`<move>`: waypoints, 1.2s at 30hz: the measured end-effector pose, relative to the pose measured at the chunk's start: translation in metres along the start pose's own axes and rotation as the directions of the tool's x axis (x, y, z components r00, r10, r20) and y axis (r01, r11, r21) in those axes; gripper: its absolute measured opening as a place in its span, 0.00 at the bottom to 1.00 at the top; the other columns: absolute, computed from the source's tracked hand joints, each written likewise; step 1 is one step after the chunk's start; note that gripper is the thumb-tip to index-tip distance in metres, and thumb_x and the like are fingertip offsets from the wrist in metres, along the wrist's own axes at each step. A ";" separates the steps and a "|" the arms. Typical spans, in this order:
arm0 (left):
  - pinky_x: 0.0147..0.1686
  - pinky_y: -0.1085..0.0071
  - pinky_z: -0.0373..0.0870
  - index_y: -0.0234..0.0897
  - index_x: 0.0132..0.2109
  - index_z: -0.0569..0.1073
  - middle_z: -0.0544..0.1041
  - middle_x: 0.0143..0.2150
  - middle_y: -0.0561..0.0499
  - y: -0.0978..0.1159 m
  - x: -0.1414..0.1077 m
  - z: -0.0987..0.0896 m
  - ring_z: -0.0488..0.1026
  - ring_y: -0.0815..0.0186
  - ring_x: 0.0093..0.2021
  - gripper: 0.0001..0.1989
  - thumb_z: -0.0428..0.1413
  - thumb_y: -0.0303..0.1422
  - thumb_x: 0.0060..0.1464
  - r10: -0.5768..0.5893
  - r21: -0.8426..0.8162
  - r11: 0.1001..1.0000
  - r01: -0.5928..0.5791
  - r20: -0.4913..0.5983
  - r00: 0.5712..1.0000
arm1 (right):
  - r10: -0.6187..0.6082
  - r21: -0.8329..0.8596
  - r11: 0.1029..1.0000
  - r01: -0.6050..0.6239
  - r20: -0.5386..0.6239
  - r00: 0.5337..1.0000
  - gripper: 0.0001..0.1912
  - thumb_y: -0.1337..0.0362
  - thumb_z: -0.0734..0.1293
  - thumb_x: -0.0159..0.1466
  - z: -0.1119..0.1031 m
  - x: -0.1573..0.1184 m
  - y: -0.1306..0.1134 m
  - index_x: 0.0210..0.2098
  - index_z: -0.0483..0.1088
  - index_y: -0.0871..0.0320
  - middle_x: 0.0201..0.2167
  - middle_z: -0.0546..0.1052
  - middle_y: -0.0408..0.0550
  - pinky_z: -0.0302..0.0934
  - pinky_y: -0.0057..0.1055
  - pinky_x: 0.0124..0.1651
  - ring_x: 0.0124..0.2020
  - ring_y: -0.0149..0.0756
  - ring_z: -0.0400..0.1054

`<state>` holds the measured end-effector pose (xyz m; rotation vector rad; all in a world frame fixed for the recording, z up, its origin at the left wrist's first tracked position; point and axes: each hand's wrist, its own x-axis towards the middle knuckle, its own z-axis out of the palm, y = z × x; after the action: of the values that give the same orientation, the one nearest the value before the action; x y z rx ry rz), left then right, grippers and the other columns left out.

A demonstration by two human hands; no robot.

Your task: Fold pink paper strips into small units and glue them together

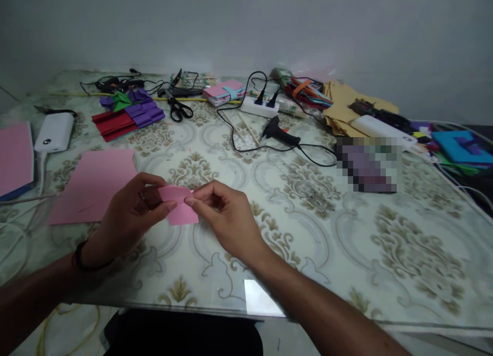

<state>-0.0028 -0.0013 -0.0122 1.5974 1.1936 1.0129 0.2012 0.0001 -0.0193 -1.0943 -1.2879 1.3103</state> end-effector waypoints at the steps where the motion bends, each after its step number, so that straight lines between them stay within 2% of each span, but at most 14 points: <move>1: 0.28 0.78 0.68 0.39 0.48 0.72 0.75 0.30 0.57 0.000 0.001 0.000 0.71 0.70 0.29 0.13 0.64 0.35 0.58 -0.010 0.014 1.000 0.010 0.006 1.000 | 0.016 0.008 1.000 -0.016 0.006 1.000 0.13 0.56 0.80 0.57 0.000 0.000 0.000 0.30 0.77 0.57 0.29 0.80 0.43 0.64 0.29 0.35 0.30 0.32 0.71; 4: 0.26 0.77 0.63 0.37 0.44 0.77 0.73 0.30 0.56 -0.002 0.003 -0.002 0.68 0.71 0.29 0.11 0.64 0.38 0.58 -0.089 0.064 0.995 0.082 0.115 0.989 | 0.057 0.023 0.998 -0.058 0.039 0.998 0.14 0.54 0.80 0.57 0.001 -0.001 0.002 0.29 0.77 0.57 0.27 0.78 0.42 0.63 0.30 0.35 0.30 0.32 0.70; 7: 0.25 0.75 0.58 0.34 0.35 0.78 0.70 0.27 0.56 -0.002 0.003 -0.002 0.63 0.71 0.27 0.14 0.63 0.43 0.60 -0.157 0.076 0.987 0.145 0.186 0.970 | 0.056 0.003 0.998 -0.056 0.061 0.997 0.15 0.52 0.79 0.58 0.003 -0.003 0.003 0.30 0.77 0.56 0.27 0.77 0.42 0.63 0.31 0.35 0.30 0.32 0.69; 11: 0.22 0.75 0.51 0.34 0.33 0.79 0.63 0.23 0.58 0.001 0.000 0.000 0.55 0.73 0.24 0.14 0.63 0.41 0.60 -0.133 0.062 0.990 0.126 0.130 0.982 | 0.027 -0.038 0.999 -0.024 0.069 0.997 0.14 0.53 0.78 0.60 0.004 -0.006 0.002 0.32 0.77 0.56 0.28 0.77 0.43 0.62 0.32 0.37 0.31 0.33 0.69; 14: 0.22 0.75 0.49 0.34 0.28 0.74 0.58 0.21 0.59 0.003 -0.003 0.001 0.51 0.74 0.23 0.16 0.63 0.39 0.60 -0.104 0.042 0.994 0.101 0.098 0.990 | 0.007 0.005 1.000 -0.007 0.085 0.996 0.13 0.55 0.78 0.61 0.005 -0.007 -0.001 0.32 0.75 0.57 0.31 0.78 0.43 0.64 0.32 0.40 0.34 0.33 0.71; 18: 0.21 0.75 0.49 0.34 0.29 0.73 0.60 0.22 0.59 0.001 -0.005 0.002 0.52 0.74 0.23 0.14 0.63 0.37 0.59 -0.088 0.013 0.996 0.087 0.094 0.992 | -0.019 0.110 0.994 0.009 0.091 0.996 0.14 0.57 0.79 0.60 0.007 -0.006 0.000 0.30 0.73 0.56 0.31 0.76 0.41 0.65 0.29 0.40 0.34 0.31 0.70; 21: 0.22 0.75 0.51 0.35 0.30 0.75 0.63 0.22 0.59 -0.001 -0.004 0.002 0.54 0.74 0.23 0.11 0.63 0.35 0.58 -0.062 -0.020 0.998 0.063 0.073 0.995 | 0.010 0.171 0.985 -0.028 0.104 0.995 0.15 0.57 0.80 0.58 0.009 -0.004 0.001 0.36 0.73 0.54 0.32 0.76 0.40 0.65 0.29 0.40 0.34 0.31 0.70; 23: 0.23 0.75 0.53 0.35 0.31 0.76 0.65 0.23 0.58 -0.001 -0.003 0.003 0.57 0.73 0.24 0.10 0.63 0.35 0.58 -0.061 -0.027 0.998 0.063 0.048 0.997 | 0.044 0.141 0.988 -0.062 0.125 0.991 0.15 0.55 0.79 0.60 0.009 -0.003 0.002 0.38 0.74 0.54 0.33 0.77 0.41 0.65 0.30 0.41 0.35 0.31 0.71; 27: 0.25 0.74 0.57 0.35 0.30 0.76 0.67 0.24 0.56 -0.001 -0.004 0.003 0.61 0.71 0.27 0.14 0.64 0.40 0.58 -0.075 -0.008 0.997 0.075 0.022 0.997 | 0.039 0.049 0.998 -0.043 0.084 0.996 0.13 0.53 0.77 0.61 0.009 -0.005 0.000 0.33 0.76 0.56 0.29 0.77 0.41 0.65 0.31 0.39 0.32 0.32 0.69; 31: 0.27 0.73 0.60 0.36 0.30 0.76 0.69 0.26 0.54 -0.003 -0.006 0.003 0.62 0.69 0.29 0.14 0.64 0.41 0.59 -0.065 -0.010 0.998 0.065 0.025 0.998 | 0.006 0.045 0.999 -0.008 0.040 0.999 0.13 0.53 0.77 0.61 0.011 -0.008 -0.002 0.31 0.76 0.55 0.27 0.76 0.41 0.66 0.31 0.39 0.30 0.32 0.69; 36: 0.29 0.73 0.62 0.36 0.31 0.75 0.69 0.28 0.55 -0.007 -0.006 0.004 0.63 0.69 0.30 0.12 0.64 0.39 0.58 -0.065 -0.107 0.992 0.070 0.044 0.997 | 0.005 0.044 0.999 -0.008 0.069 0.998 0.15 0.51 0.77 0.61 0.011 -0.011 -0.004 0.31 0.75 0.55 0.27 0.75 0.42 0.64 0.32 0.36 0.29 0.33 0.67</move>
<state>-0.0022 -0.0069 -0.0205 1.4765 1.1384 0.9809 0.1916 -0.0128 -0.0149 -1.0312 -1.3012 1.3856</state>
